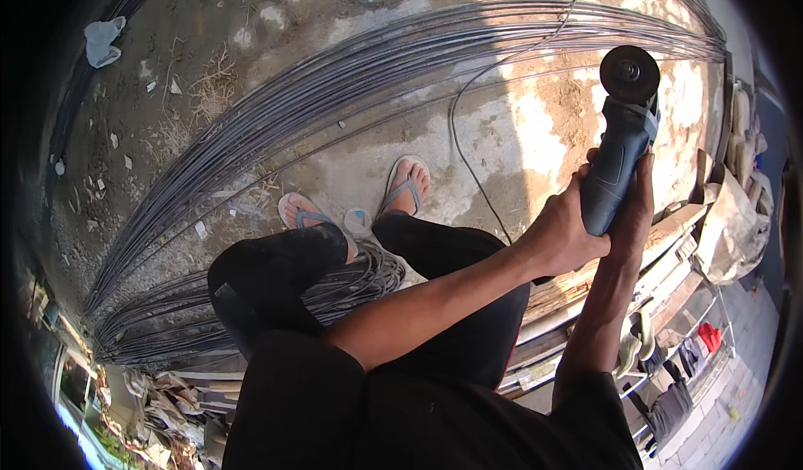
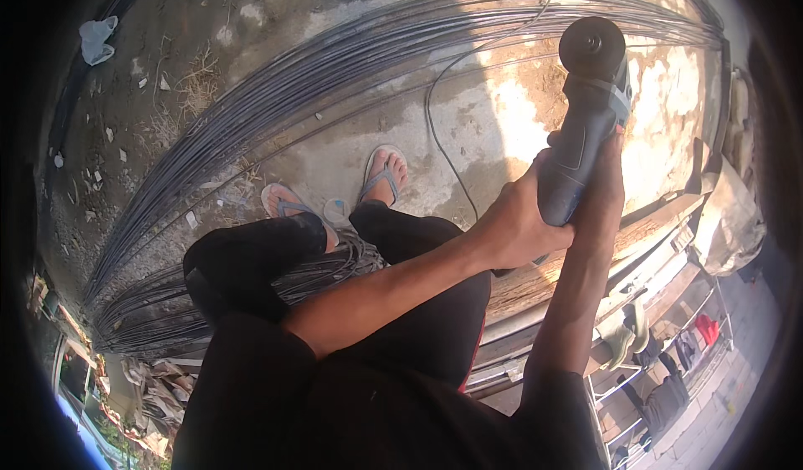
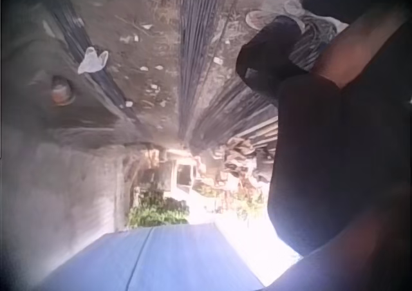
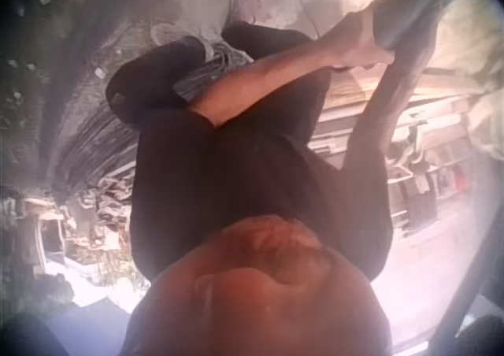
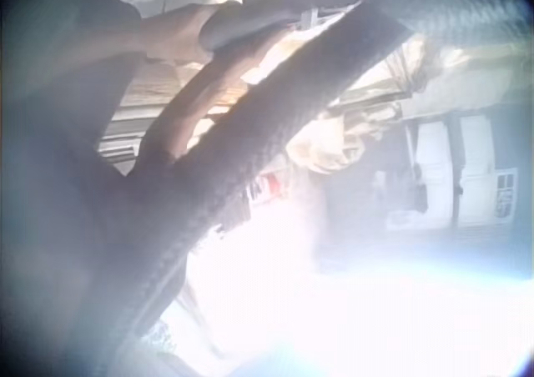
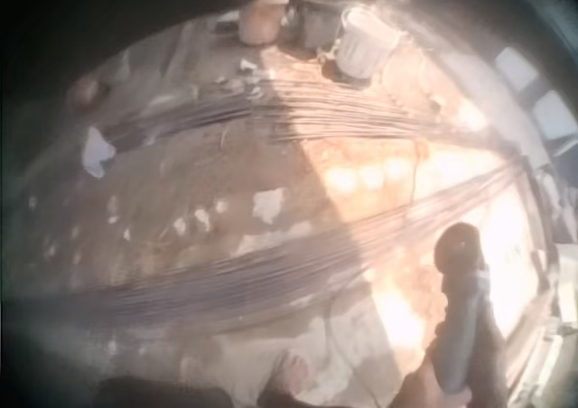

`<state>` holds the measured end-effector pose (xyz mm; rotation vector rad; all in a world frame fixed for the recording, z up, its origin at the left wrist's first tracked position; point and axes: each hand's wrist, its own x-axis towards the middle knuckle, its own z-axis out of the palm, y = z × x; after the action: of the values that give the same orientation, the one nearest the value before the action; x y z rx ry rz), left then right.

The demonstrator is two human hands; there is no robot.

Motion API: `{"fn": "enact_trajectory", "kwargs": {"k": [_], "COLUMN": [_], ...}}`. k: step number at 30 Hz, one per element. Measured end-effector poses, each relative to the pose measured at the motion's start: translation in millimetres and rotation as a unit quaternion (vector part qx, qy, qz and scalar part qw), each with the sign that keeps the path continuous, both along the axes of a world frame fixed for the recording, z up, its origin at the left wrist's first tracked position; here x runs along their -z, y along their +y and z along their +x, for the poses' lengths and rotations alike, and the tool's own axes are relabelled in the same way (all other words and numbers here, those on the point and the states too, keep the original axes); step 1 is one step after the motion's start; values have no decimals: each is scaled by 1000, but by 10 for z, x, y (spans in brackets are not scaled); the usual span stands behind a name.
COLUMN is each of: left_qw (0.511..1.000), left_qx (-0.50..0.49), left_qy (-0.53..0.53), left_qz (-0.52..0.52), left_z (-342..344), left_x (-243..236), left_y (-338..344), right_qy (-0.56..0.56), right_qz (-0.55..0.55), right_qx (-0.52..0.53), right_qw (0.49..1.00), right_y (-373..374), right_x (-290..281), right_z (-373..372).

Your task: The person sits on the ground and uses an angle grinder to cut a bundle of metal rods. They hold the rods steady with one hand while operating the tool with the other, creating sparks as they cut through the metal.

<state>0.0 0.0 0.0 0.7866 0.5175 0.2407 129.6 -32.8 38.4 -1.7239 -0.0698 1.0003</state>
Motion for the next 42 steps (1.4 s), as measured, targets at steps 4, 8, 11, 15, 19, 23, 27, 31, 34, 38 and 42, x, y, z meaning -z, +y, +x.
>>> {"fn": "enact_trajectory", "kwargs": {"k": [4,8,11,15,19,23,27,31,34,38,42], "left_qw": [998,996,995,990,982,947,849,706,666,673,702], "left_qx": [-20,-64,-68,-51,31,173,190,22,35,24,43], "left_qy": [-35,-17,33,65,109,82,303,405,430,442,442], "left_qz": [53,68,71,117,152,258,389,580,609,592,557], "left_z": [145,100,21,-36,-131,-388,-899,-1481,-1634,-1702,-1669], "left_x": [512,993,1319,1669,1834,2232,2789,3334,3463,3577,3562], "left_y": [240,325,281,132,217,280,594,640,578,546,556], "right_qy": [-70,-60,-29,-1,-6,-37,-122,-124,-199,-214,-220], "right_qz": [-8,-36,-62,-73,-98,-106,-144,-165,-212,-263,-266], "right_qx": [-16,-34,-90,-114,-136,-174,-268,-338,-376,-398,-400], "right_qw": [997,997,994,991,986,978,945,918,880,853,849], "right_y": [306,502,476,296,313,231,-24,-228,-443,-514,-495], "right_x": [353,858,1239,1621,1821,2046,2257,2461,2817,3087,3161], "right_z": [77,35,5,-12,9,24,-26,-300,-384,-435,-455]}}
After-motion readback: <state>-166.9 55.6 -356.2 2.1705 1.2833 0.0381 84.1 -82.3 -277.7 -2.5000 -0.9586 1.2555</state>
